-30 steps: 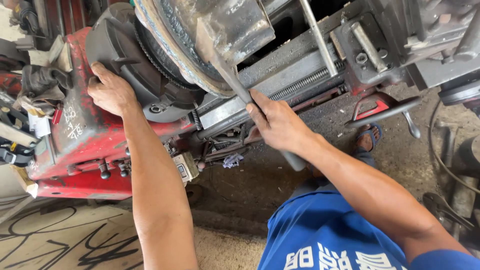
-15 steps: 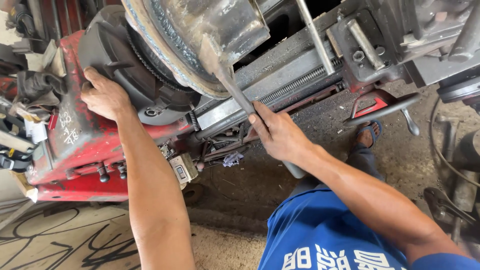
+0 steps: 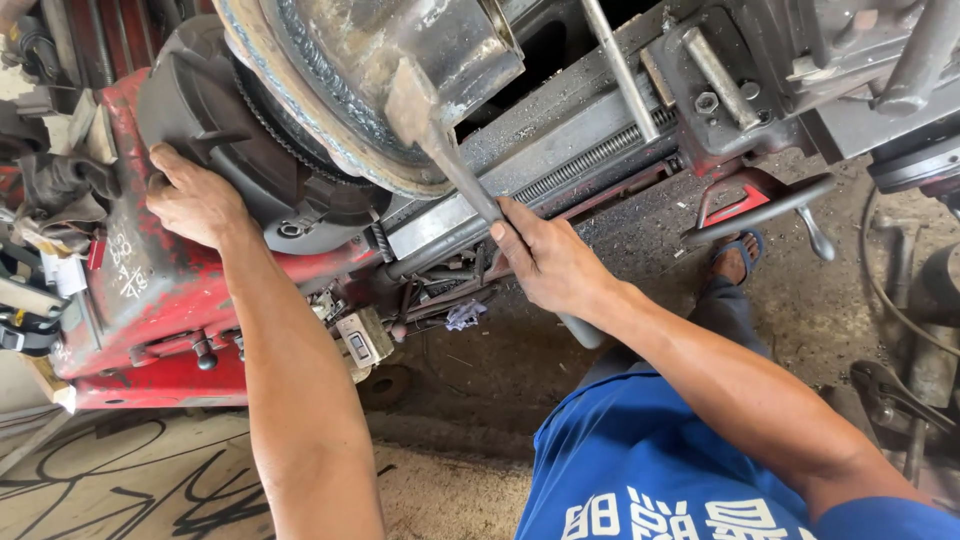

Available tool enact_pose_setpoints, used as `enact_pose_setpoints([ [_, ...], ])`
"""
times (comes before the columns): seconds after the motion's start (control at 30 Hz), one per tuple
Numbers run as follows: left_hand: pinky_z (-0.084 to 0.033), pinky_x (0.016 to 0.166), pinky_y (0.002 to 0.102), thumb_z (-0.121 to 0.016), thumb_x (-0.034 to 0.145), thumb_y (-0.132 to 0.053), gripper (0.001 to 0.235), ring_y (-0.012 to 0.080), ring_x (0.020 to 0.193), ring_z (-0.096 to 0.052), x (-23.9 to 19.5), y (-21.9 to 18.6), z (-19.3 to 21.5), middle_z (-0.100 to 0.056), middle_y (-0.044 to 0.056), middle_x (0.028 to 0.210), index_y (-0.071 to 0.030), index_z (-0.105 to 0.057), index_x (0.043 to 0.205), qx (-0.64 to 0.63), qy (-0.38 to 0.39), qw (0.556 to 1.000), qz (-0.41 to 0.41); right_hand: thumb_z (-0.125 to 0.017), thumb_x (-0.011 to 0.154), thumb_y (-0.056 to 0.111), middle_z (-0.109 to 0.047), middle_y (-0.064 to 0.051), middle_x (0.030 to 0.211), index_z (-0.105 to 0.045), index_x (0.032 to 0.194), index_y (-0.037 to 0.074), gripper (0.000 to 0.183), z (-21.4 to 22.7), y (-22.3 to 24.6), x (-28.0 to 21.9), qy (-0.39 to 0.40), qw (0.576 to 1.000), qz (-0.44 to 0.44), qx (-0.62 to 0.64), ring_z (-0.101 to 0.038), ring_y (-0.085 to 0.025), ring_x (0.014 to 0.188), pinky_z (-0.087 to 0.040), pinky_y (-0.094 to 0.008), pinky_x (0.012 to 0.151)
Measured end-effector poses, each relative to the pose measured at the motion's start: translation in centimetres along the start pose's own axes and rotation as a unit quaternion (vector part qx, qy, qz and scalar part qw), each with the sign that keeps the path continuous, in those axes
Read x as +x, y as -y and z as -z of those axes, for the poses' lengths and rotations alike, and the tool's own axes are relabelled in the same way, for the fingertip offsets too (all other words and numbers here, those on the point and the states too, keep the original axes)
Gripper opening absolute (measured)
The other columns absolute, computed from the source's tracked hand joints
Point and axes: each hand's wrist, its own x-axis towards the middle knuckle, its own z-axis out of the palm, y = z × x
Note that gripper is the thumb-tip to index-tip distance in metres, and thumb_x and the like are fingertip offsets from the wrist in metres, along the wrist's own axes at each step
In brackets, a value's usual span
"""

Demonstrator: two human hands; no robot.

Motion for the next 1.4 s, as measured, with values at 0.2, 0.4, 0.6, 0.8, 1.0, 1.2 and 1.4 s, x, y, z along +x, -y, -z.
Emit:
enact_pose_setpoints([
  [0.2,-0.05,0.077,0.05,-0.048,0.07,-0.061,0.06,0.0446,0.091,-0.068,0.0,0.7,0.6,-0.077,0.025,0.095,-0.008,-0.076,0.077,0.025,-0.001,1.0,-0.018,-0.035,0.109,0.025,-0.068,-0.013,0.072,-0.043,0.135,-0.001,0.037,0.1,0.3,-0.4,0.039,0.999,-0.023,0.018,-0.067,-0.023,0.052,-0.06,-0.034,0.037],
  [0.4,-0.046,0.072,0.049,-0.048,0.069,-0.06,0.057,0.0445,0.082,-0.06,-0.8,-0.4,1.2,-0.072,0.028,0.085,-0.006,-0.068,0.07,0.014,0.008,1.0,-0.017,-0.036,0.108,0.028,-0.072,-0.012,0.075,-0.042,0.133,0.002,0.037,0.7,-0.2,-0.1,0.025,0.999,-0.007,-0.022,-0.079,-0.03,0.067,-0.056,-0.046,0.044],
  [0.6,-0.049,0.076,0.052,-0.046,0.068,-0.063,0.067,0.0481,0.09,-0.065,-0.1,0.3,0.6,-0.074,0.03,0.097,-0.006,-0.078,0.079,0.03,0.004,0.999,-0.02,-0.037,0.111,0.027,-0.077,-0.01,0.081,-0.045,0.128,-0.002,0.035,0.1,-2.6,-0.6,0.019,0.999,-0.004,-0.039,-0.065,-0.023,0.052,-0.051,-0.036,0.037],
  [0.8,-0.049,0.078,0.05,-0.05,0.067,-0.063,0.065,0.0472,0.091,-0.062,-0.5,0.1,0.6,-0.072,0.03,0.099,-0.004,-0.076,0.082,0.019,-0.004,1.0,-0.009,-0.03,0.107,0.039,-0.081,-0.002,0.092,-0.045,0.124,0.002,0.044,0.4,-3.8,-1.1,0.011,0.999,-0.011,-0.034,-0.052,-0.024,0.036,-0.042,-0.039,0.032],
  [1.0,-0.044,0.069,0.05,-0.05,0.072,-0.058,0.054,0.0419,0.078,-0.046,-0.7,-0.1,0.6,-0.052,0.027,0.088,-0.006,-0.065,0.07,0.009,0.003,0.999,-0.04,-0.029,0.106,0.044,-0.077,-0.006,0.082,-0.046,0.118,0.004,0.045,-0.1,-5.3,-1.0,0.019,0.998,-0.054,-0.037,-0.05,-0.023,0.033,-0.038,-0.039,0.029],
  [1.2,-0.046,0.066,0.047,-0.051,0.072,-0.057,0.052,0.036,0.073,-0.04,-0.5,-0.2,1.2,-0.05,0.029,0.082,-0.007,-0.062,0.067,0.009,0.0,0.999,-0.035,-0.024,0.106,0.046,-0.054,-0.005,0.054,-0.047,0.121,0.004,0.05,-1.7,-6.7,-1.1,0.026,0.996,-0.074,-0.037,-0.039,-0.015,0.03,-0.033,-0.031,0.024],
  [1.4,-0.053,0.077,0.05,-0.049,0.067,-0.067,0.076,0.0485,0.092,-0.069,0.4,1.5,0.2,-0.076,0.032,0.099,0.0,-0.078,0.086,0.028,-0.02,0.999,-0.013,-0.029,0.11,0.038,-0.054,-0.007,0.057,-0.048,0.119,0.007,0.038,-1.2,-6.9,-1.1,0.054,0.989,-0.125,-0.053,-0.044,-0.019,0.035,-0.038,-0.032,0.03],
])
